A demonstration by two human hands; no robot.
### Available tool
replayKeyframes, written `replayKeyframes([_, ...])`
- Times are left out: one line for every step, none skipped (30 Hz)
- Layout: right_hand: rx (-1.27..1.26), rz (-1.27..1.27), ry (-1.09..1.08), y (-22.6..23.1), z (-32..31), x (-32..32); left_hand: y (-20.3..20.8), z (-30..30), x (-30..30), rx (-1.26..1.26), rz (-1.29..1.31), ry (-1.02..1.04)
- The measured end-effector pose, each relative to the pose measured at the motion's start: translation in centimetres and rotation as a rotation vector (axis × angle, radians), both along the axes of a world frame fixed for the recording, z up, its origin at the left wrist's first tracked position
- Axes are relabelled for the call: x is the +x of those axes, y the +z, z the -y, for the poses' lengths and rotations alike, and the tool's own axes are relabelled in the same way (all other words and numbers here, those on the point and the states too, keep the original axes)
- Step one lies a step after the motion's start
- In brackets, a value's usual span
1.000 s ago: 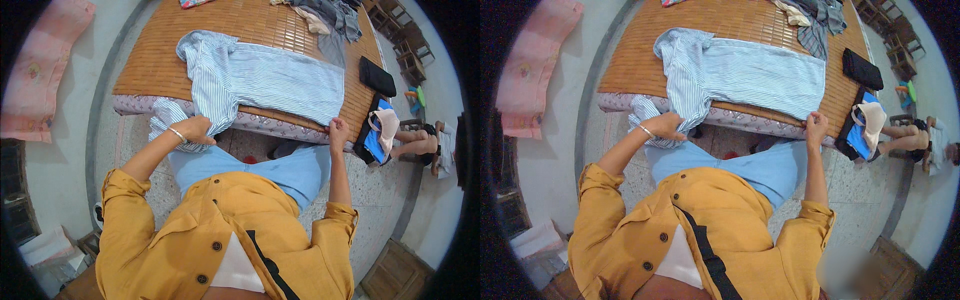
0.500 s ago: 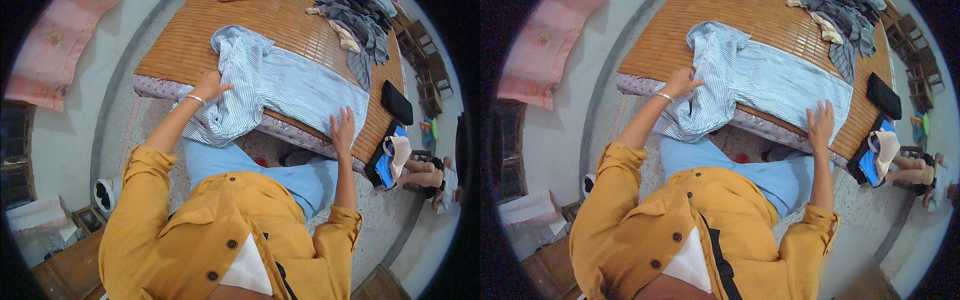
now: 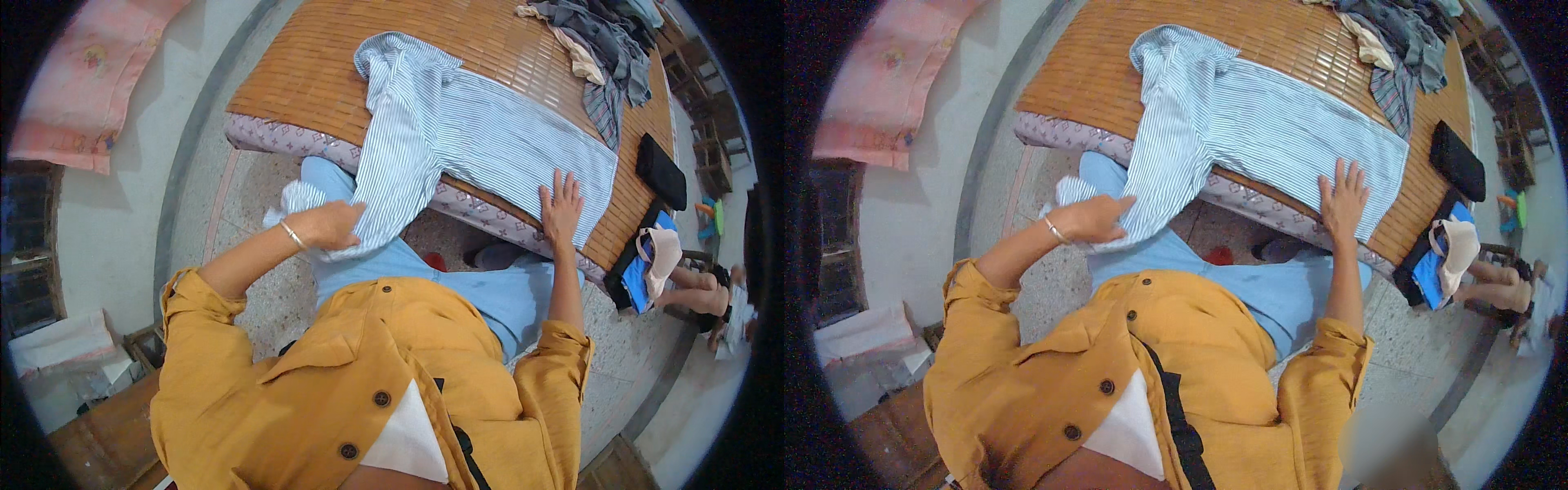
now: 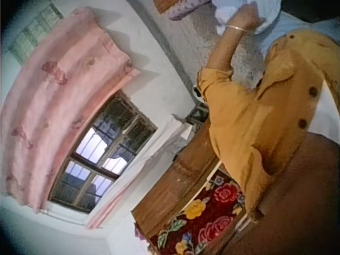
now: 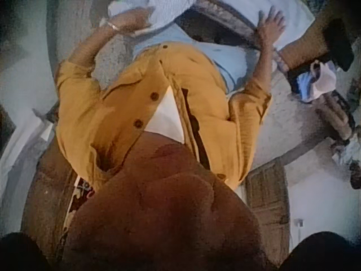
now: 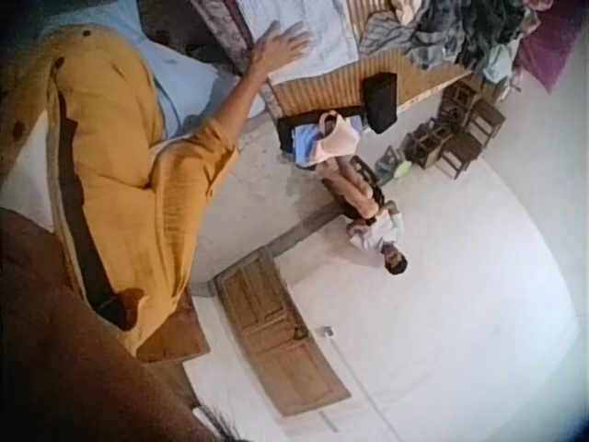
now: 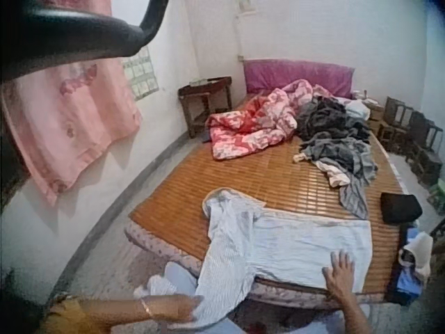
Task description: The person folds a black garment, a beige bra, and a striped shirt on a bamboo mat, placing each item into a neat stack. The person then picks up a pair of light-colored underwear and begins to fold it.
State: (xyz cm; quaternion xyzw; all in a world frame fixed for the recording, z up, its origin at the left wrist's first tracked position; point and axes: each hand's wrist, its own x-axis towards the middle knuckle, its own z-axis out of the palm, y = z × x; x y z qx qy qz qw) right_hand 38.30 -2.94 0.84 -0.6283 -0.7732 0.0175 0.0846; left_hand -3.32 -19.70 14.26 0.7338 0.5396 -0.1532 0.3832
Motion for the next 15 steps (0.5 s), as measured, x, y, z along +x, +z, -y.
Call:
replayKeyframes([0.009,-0.003,0.002,0.1,-0.1,0.0,0.3,0.9,0.5,0.018,0.073,-0.070])
replayKeyframes([0.012,-0.007,0.006,0.0,-0.2,-0.1,0.7,1.2,0.7,0.037,0.147,-0.141])
replayKeyframes([0.014,-0.011,0.008,0.0,-0.3,-0.1,1.2,0.7,0.7,-0.070,0.163,-0.151])
replayKeyframes([0.015,-0.011,0.008,-0.1,-0.2,0.0,3.6,-0.8,1.4,-0.176,0.183,-0.165])
replayKeyframes([0.015,0.000,0.000,-0.2,-0.1,0.2,4.5,-2.5,1.6,-0.284,0.206,-0.186])
replayKeyframes([0.014,0.005,0.002,-0.2,-0.1,0.3,4.2,-4.3,1.1,-0.237,0.219,-0.071])
replayKeyframes([0.017,0.010,0.006,-0.1,-0.2,0.4,3.7,-6.4,0.2,-0.187,0.232,0.046])
replayKeyframes([0.010,0.010,0.000,-0.1,-0.3,0.4,2.0,-8.6,-1.0,-0.137,0.366,0.231])
replayKeyframes([0.005,0.003,0.003,0.0,-0.4,0.2,-0.1,-10.5,-2.5,-0.080,0.493,0.424])
replayKeyframes([-0.001,-0.003,0.003,0.0,-0.4,0.1,-2.5,-12.5,-3.9,0.028,0.539,0.576])
replayKeyframes([0.002,-0.007,0.011,0.2,-0.5,-0.2,-4.4,-14.3,-5.1,0.140,0.581,0.727])
replayKeyframes([0.001,-0.009,0.015,0.3,-0.5,-0.4,-5.7,-15.8,-5.9,0.343,0.488,0.756])
replayKeyframes([-0.001,-0.008,0.014,0.5,-0.4,-0.4,-6.8,-17.2,-6.4,0.541,0.393,0.777])
replayKeyframes([0.006,-0.011,0.015,0.5,-0.4,-0.3,-8.0,-18.7,-6.8,0.739,0.296,0.792])
replayKeyframes([0.015,-0.016,0.018,0.4,-0.4,-0.2,-9.6,-20.4,-7.3,0.559,0.409,0.972])
